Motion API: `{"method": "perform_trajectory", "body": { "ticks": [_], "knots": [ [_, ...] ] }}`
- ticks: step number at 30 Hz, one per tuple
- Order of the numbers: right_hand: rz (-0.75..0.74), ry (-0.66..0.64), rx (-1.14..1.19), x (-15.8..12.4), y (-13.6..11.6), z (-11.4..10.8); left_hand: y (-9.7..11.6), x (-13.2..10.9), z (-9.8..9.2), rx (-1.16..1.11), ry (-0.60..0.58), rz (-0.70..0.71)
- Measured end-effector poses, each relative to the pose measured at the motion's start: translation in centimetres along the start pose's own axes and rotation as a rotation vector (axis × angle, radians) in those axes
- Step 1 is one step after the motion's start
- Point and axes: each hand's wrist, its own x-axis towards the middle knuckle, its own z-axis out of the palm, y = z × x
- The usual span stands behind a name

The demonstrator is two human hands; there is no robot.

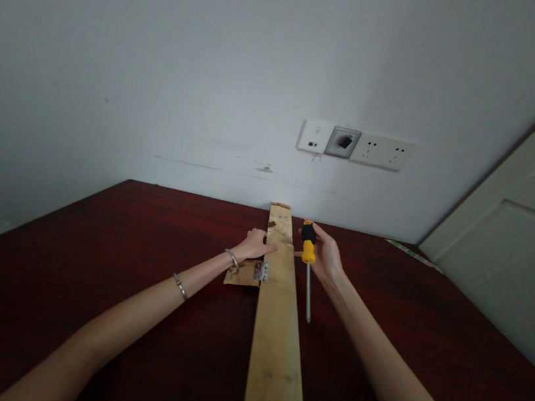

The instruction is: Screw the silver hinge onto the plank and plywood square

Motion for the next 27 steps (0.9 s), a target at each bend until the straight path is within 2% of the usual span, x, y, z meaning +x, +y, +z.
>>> {"method": "perform_trajectory", "body": {
  "ticks": [6, 10, 16, 23, 27],
  "knots": [
    [0.024, -0.021, 0.028, 0.0, -0.6, -0.1, 0.1, 0.0, 0.5, -0.234, -0.038, 0.002],
    [0.063, -0.043, 0.04, -0.2, -1.1, 0.1, 0.4, 0.2, 0.5, -0.339, 0.011, -0.042],
    [0.015, -0.036, -0.012, -0.3, -1.6, 0.0, 0.9, 0.2, -0.2, -0.474, 0.091, -0.074],
    [0.01, -0.028, 0.007, -0.6, -2.4, 0.5, 1.5, -0.1, -1.4, -0.625, 0.002, -0.155],
    [0.042, -0.032, -0.057, -1.0, -3.9, 0.9, 1.8, -0.2, -1.5, -0.675, -0.024, -0.19]
  ]
}}
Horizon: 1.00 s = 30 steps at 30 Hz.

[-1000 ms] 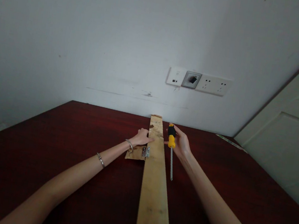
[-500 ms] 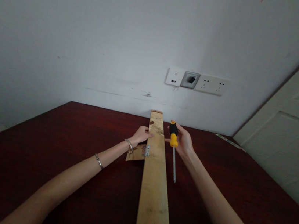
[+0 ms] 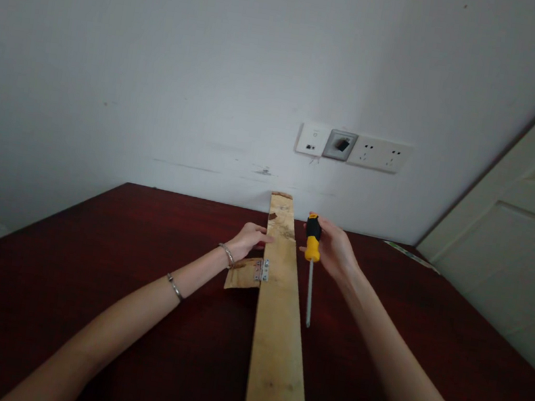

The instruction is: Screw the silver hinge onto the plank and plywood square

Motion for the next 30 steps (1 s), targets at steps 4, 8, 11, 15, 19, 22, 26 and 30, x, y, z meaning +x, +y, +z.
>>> {"method": "perform_trajectory", "body": {
  "ticks": [4, 8, 11, 15, 19, 22, 26, 30],
  "knots": [
    [-0.112, -0.024, -0.099, -0.6, -2.1, 0.2, 0.1, -0.1, 0.1, -0.056, -0.009, -0.033],
    [-0.39, 0.033, -0.224, -1.5, -3.8, 1.0, 0.1, -0.1, 0.1, -0.093, -0.041, -0.034],
    [-0.636, 0.069, -0.364, -2.2, -4.4, 1.8, 0.1, 0.0, -0.1, -0.096, -0.041, -0.045],
    [-0.915, 0.092, -0.517, -2.8, -4.8, 2.6, 0.0, 0.0, -0.1, -0.101, -0.038, -0.053],
    [-1.096, 0.085, -0.625, -3.3, -4.8, 3.5, 0.0, 0.0, -0.2, -0.115, -0.044, -0.061],
    [-1.163, 0.051, -0.685, -3.7, -4.6, 4.5, 0.0, 0.2, -0.4, -0.129, -0.032, -0.072],
    [-1.176, -0.026, -0.713, -4.2, -4.0, 5.7, -0.1, 0.7, -0.7, -0.141, 0.008, -0.09],
    [-1.194, -0.094, -0.718, -4.1, -3.2, 6.1, -0.2, 0.9, -1.0, -0.163, -0.001, -0.088]
  ]
}}
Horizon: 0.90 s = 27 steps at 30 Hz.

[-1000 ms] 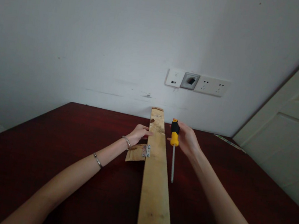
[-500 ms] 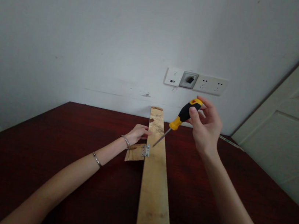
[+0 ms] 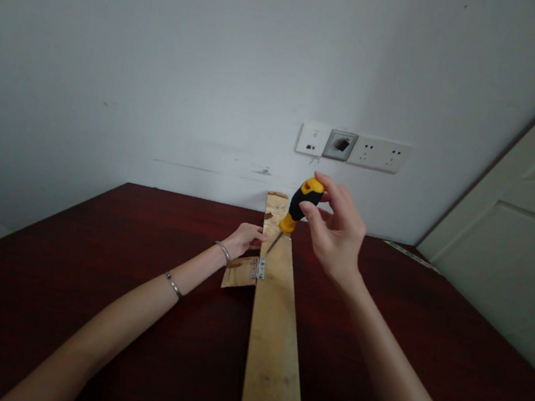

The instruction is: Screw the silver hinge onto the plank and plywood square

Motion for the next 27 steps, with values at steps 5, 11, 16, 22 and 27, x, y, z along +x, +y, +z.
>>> {"method": "perform_trajectory", "body": {
  "ticks": [5, 11, 16, 22, 27],
  "knots": [
    [-0.014, -0.037, -0.004, -0.6, 0.6, 0.5, 0.2, 0.0, -0.4, -0.025, -0.001, -0.007],
    [-0.005, -0.034, -0.002, -0.8, 1.0, 0.9, 0.2, 0.0, -0.6, -0.039, -0.032, 0.009],
    [0.004, -0.059, 0.001, -1.0, 1.0, 1.1, 0.1, 0.0, -0.7, -0.045, -0.038, 0.01],
    [0.015, -0.076, 0.014, -1.1, 1.0, 1.2, 0.0, 0.1, -0.7, -0.04, -0.032, 0.021],
    [0.01, -0.093, 0.038, -1.1, 1.0, 1.2, 0.0, 0.1, -0.6, -0.052, -0.018, 0.024]
  ]
}}
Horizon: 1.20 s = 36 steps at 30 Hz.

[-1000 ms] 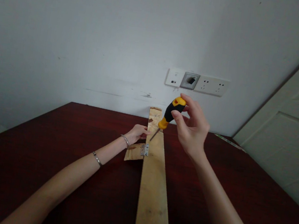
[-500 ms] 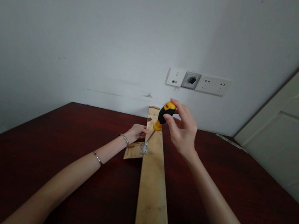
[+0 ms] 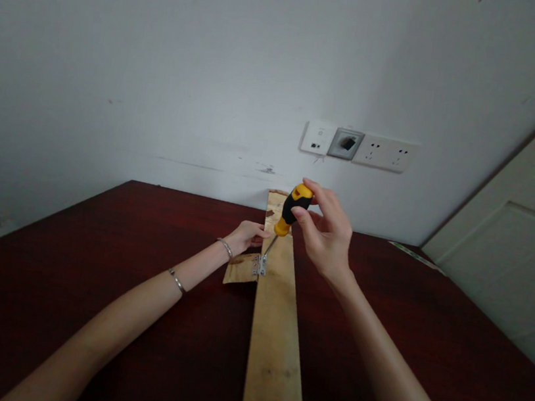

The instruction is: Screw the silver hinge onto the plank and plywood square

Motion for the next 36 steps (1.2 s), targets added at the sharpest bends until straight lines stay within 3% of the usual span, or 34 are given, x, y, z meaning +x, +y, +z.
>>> {"method": "perform_trajectory", "body": {
  "ticks": [7, 36],
  "knots": [
    [0.008, -0.017, 0.019, -0.06, -0.09, 0.06, 0.13, 0.11, 0.25, -0.001, 0.046, -0.028],
    [0.007, -0.022, 0.012, -0.1, -0.16, -0.05, 0.03, 0.05, 0.48, 0.008, 0.048, -0.017]
  ]
}}
